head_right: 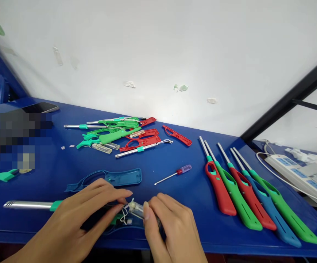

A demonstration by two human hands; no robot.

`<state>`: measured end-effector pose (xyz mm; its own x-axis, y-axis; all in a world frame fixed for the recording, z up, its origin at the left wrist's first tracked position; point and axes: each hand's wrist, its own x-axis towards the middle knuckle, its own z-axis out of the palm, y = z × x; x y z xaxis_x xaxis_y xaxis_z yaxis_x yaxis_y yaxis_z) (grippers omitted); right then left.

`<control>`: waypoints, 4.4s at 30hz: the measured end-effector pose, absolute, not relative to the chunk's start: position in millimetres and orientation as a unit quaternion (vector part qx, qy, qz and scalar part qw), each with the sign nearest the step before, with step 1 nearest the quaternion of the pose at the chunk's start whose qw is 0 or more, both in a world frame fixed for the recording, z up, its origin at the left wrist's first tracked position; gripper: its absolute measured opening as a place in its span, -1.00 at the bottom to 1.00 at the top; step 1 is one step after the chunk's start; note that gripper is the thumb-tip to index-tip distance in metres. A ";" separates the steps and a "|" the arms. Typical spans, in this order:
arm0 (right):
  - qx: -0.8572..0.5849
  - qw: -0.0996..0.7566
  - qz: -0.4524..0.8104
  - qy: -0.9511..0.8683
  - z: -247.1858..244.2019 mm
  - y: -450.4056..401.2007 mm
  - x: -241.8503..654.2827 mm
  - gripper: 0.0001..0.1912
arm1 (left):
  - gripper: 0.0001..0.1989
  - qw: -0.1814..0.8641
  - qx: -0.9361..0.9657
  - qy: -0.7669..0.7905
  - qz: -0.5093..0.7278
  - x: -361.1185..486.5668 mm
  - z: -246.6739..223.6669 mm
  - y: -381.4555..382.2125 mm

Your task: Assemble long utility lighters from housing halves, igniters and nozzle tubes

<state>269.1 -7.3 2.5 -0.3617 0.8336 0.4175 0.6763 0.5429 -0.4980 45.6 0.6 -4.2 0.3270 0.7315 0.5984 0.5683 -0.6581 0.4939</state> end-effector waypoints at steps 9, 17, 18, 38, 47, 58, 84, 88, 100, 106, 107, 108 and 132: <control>-0.467 0.309 0.121 -0.819 2.4 -7.6 272.3 -0.56 | -0.67 0.085 0.811 0.409 0.409 46.0 -3.6 -0.8; -0.453 0.340 0.051 -0.823 3.1 -7.4 274.5 -0.60 | -0.65 0.088 0.810 0.400 0.421 46.6 -7.4 -0.7; -0.456 0.336 0.045 -0.823 1.7 -7.8 276.1 -0.61 | -0.65 0.091 0.810 0.400 0.419 46.3 -8.1 -0.9; -0.443 0.334 0.001 -0.832 -1.1 -8.3 272.2 -0.55 | -0.63 0.079 0.814 0.398 0.415 44.5 -11.5 -4.9; -0.443 0.328 0.007 -0.834 -5.5 -8.8 272.1 -0.58 | -0.66 0.037 0.825 0.396 0.400 45.1 -10.2 -7.2; -0.450 0.363 0.022 -0.815 -3.9 -10.1 272.0 -0.64 | -0.76 0.088 0.811 0.399 0.419 46.4 -1.1 -0.1; -0.439 0.367 0.014 -0.820 -6.0 -9.5 271.8 -0.66 | -0.73 0.030 0.832 0.358 0.423 46.4 -6.3 -1.4; -0.451 0.366 0.019 -0.814 -6.7 -11.2 273.1 -0.68 | -0.78 0.033 0.828 0.357 0.431 47.9 -5.9 -0.8; -0.448 0.347 -0.015 -0.824 -7.9 -11.9 278.7 -0.67 | -0.74 0.031 0.828 0.351 0.436 47.1 -6.0 -3.7; -0.447 0.358 -0.022 -0.819 -2.7 -8.9 272.7 -0.60 | -0.69 0.017 0.843 0.349 0.408 45.7 -5.0 -3.4; -0.447 0.362 -0.017 -0.818 -1.9 -8.6 271.3 -0.58 | -0.68 0.015 0.845 0.350 0.403 44.9 -5.0 -3.2; -0.445 0.366 -0.010 -0.817 -1.4 -8.5 270.2 -0.56 | -0.66 0.014 0.846 0.352 0.400 43.9 -5.0 -2.9; -0.501 0.396 0.131 -0.758 -3.1 -9.1 274.7 -0.85 | -0.69 0.005 0.851 0.396 0.344 17.1 -20.0 -14.2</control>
